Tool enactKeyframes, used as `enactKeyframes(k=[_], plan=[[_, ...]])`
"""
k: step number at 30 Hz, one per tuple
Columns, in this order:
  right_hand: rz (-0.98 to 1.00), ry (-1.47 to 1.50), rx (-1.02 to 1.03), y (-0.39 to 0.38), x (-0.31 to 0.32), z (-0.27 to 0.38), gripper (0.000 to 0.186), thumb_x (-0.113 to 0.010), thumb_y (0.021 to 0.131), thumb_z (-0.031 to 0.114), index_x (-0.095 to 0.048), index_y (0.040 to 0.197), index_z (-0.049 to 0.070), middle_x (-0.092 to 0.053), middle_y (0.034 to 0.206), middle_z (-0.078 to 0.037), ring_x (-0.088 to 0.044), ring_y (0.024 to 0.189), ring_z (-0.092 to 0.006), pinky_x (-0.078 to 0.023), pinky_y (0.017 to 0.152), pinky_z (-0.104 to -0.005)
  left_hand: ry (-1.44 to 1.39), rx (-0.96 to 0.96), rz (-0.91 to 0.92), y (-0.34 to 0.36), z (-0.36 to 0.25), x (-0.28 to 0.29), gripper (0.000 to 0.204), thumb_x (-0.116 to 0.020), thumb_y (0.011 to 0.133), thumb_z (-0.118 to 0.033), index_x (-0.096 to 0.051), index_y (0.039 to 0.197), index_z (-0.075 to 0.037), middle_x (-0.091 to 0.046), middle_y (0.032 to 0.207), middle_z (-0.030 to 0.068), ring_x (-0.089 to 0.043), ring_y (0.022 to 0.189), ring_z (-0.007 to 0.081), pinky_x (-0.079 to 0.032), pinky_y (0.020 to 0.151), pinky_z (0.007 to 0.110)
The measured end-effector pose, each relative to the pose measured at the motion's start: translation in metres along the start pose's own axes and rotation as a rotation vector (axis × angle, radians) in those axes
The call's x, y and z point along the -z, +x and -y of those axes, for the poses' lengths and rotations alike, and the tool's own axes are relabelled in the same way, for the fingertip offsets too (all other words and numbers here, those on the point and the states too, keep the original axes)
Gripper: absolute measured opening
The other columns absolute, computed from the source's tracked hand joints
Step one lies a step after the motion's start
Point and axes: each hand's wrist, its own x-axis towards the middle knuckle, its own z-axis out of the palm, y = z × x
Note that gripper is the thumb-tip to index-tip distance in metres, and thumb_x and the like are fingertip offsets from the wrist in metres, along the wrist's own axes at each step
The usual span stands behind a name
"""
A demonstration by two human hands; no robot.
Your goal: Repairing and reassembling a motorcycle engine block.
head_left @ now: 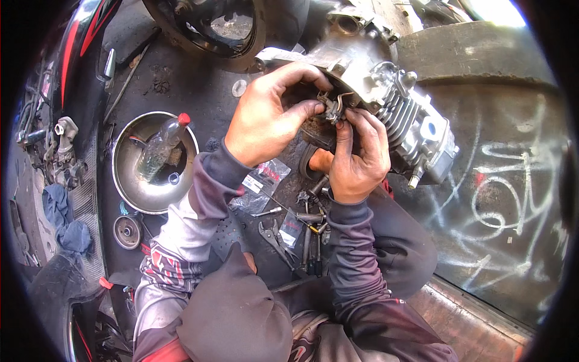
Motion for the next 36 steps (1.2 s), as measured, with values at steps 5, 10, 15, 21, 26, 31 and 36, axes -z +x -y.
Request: enactKeyframes(k=[5, 10, 15, 21, 26, 31, 36], plan=[[-0.018, -0.008, -0.037, -0.001, 0.000, 0.003, 0.023, -0.074, 0.085, -0.005, -0.075, 0.107, 0.001, -0.070, 0.105, -0.015, -0.072, 0.094, -0.0290, -0.056, 0.082, -0.0362, -0.085, -0.006, -0.162, -0.004, 0.001, -0.011, 0.030, -0.066, 0.090, 0.011, -0.065, 0.118, 0.002, -0.072, 0.104, 0.0064, -0.068, 0.100, 0.0123, -0.055, 0.090, 0.027], [0.002, 0.031, -0.069, -0.003, 0.001, 0.002, 0.019, -0.071, 0.094, -0.005, -0.072, 0.113, -0.006, -0.066, 0.116, -0.012, -0.068, 0.105, -0.0193, -0.058, 0.089, -0.0310, -0.056, -0.011, -0.200, -0.005, 0.004, -0.016, 0.027, -0.068, 0.088, 0.011, -0.068, 0.113, 0.002, -0.072, 0.106, 0.0082, -0.069, 0.099, 0.0135, -0.056, 0.089, 0.028], [-0.011, 0.021, -0.082, -0.001, 0.000, 0.003, 0.021, -0.072, 0.093, -0.006, -0.072, 0.114, -0.006, -0.067, 0.115, -0.012, -0.068, 0.106, -0.0190, -0.058, 0.090, -0.0307, 0.148, -0.212, -0.366, -0.007, 0.008, -0.029, 0.017, -0.069, 0.085, 0.011, -0.071, 0.101, 0.005, -0.070, 0.100, 0.0111, -0.070, 0.090, 0.0168, -0.056, 0.081, 0.028], [-0.117, -0.010, -0.066, 0.003, -0.008, 0.002, 0.020, -0.077, 0.084, -0.001, -0.077, 0.104, 0.001, -0.071, 0.099, -0.014, -0.071, 0.089, -0.0272, -0.055, 0.081, -0.0359, 0.167, -0.130, -0.463, -0.004, 0.017, -0.032, 0.018, -0.074, 0.084, 0.007, -0.071, 0.102, 0.005, -0.071, 0.100, 0.0078, -0.067, 0.086, 0.0116, -0.054, 0.079, 0.026], [-0.114, 0.076, -0.158, 0.005, -0.007, 0.003, 0.018, -0.078, 0.085, -0.001, -0.076, 0.104, -0.001, -0.071, 0.097, -0.012, -0.071, 0.081, -0.0215, -0.057, 0.072, -0.0316, 0.188, -0.103, -0.468, 0.000, 0.008, -0.034, 0.012, -0.076, 0.083, 0.003, -0.072, 0.094, 0.006, -0.072, 0.093, 0.0086, -0.068, 0.085, 0.0113, -0.055, 0.076, 0.027], [-0.124, 0.046, -0.094, 0.007, -0.011, -0.002, 0.018, -0.079, 0.086, 0.000, -0.074, 0.103, -0.003, -0.071, 0.097, -0.012, -0.072, 0.081, -0.0206, -0.057, 0.070, -0.0303, 0.310, -0.142, -0.508, 0.000, 0.012, -0.036, 0.013, -0.075, 0.084, 0.003, -0.073, 0.097, 0.006, -0.074, 0.093, 0.0096, -0.069, 0.082, 0.0120, -0.055, 0.075, 0.027], [-0.201, 0.070, -0.173, 0.003, -0.017, -0.007, 0.019, -0.080, 0.084, -0.002, -0.073, 0.101, -0.006, -0.074, 0.097, -0.015, -0.073, 0.084, -0.0225, -0.058, 0.075, -0.0321, 0.289, -0.105, -0.571, -0.003, 0.022, -0.045, 0.013, -0.074, 0.086, 0.001, -0.073, 0.098, 0.006, -0.074, 0.092, 0.0098, -0.069, 0.081, 0.0117, -0.055, 0.074, 0.027]])
